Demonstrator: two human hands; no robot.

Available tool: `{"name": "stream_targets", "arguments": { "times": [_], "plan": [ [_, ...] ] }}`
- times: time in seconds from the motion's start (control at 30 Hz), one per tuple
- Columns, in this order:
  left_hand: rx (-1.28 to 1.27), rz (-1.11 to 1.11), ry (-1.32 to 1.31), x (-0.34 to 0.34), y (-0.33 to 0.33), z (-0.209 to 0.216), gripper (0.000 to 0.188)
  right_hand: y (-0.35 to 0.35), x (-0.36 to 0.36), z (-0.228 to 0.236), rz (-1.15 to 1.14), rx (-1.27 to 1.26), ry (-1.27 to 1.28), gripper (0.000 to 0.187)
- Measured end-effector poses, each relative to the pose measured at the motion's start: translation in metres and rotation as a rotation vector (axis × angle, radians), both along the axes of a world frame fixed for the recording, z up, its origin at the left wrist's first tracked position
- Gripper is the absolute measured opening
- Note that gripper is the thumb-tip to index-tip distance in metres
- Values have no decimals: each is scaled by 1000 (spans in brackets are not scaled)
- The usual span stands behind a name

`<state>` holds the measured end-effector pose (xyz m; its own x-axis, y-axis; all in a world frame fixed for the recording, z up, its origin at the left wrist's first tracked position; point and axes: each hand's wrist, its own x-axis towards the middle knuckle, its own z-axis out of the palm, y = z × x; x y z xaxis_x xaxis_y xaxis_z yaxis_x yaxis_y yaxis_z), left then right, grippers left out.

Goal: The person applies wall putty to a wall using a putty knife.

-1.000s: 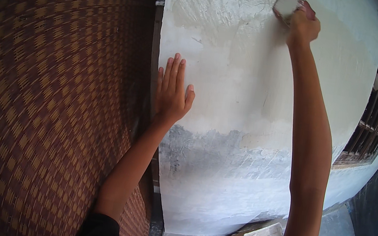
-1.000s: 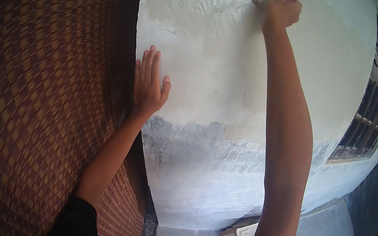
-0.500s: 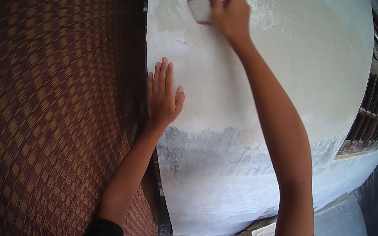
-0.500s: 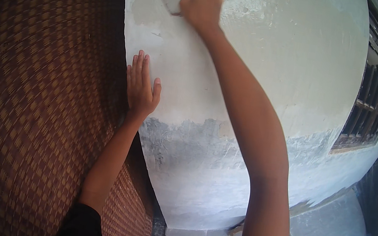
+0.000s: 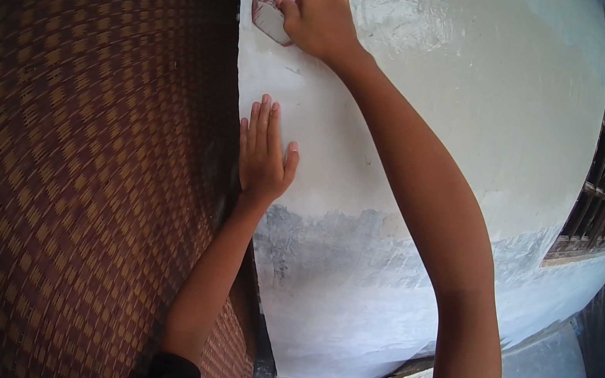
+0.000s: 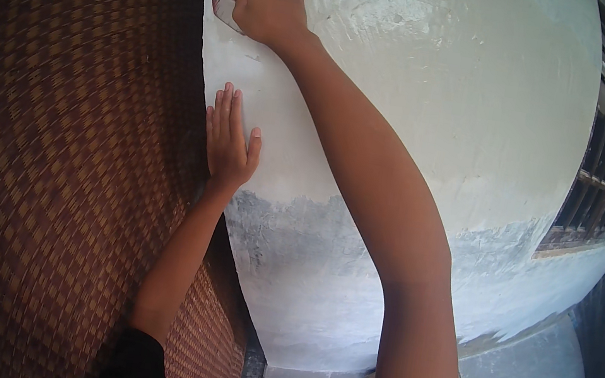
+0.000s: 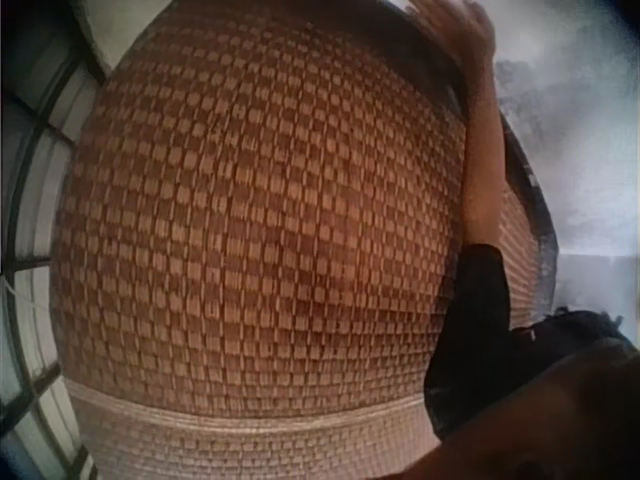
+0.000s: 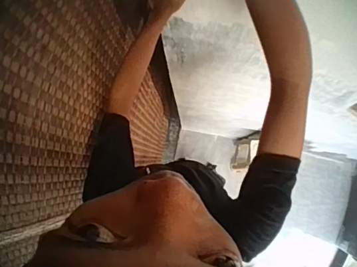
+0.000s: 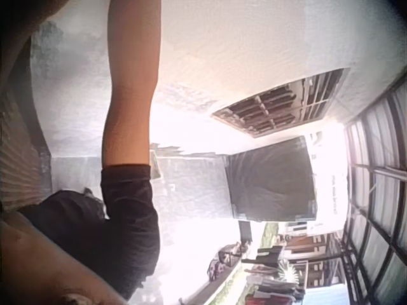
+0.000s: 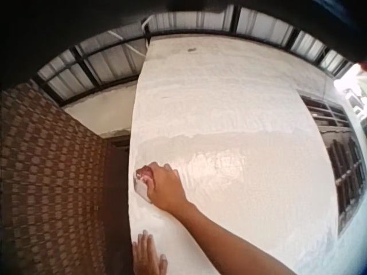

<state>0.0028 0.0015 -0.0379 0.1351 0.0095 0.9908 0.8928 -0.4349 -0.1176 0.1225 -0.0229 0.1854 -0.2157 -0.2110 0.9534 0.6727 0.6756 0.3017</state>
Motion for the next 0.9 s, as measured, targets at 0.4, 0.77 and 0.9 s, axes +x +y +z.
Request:
{"name": "stream_targets", "arguments": {
  "times": [0.4,0.77,0.9],
  "plan": [
    [-21,9,18,1,-2,-3,66,-12,83,35,398,-49,767,23],
    [-52,-27,28,5,-1,-3,69,13,107,33,-74,-165,654,36],
    [-48,-11,19,1,-4,-3,69,-17,128,25,198,-50,892,35]
  ]
}}
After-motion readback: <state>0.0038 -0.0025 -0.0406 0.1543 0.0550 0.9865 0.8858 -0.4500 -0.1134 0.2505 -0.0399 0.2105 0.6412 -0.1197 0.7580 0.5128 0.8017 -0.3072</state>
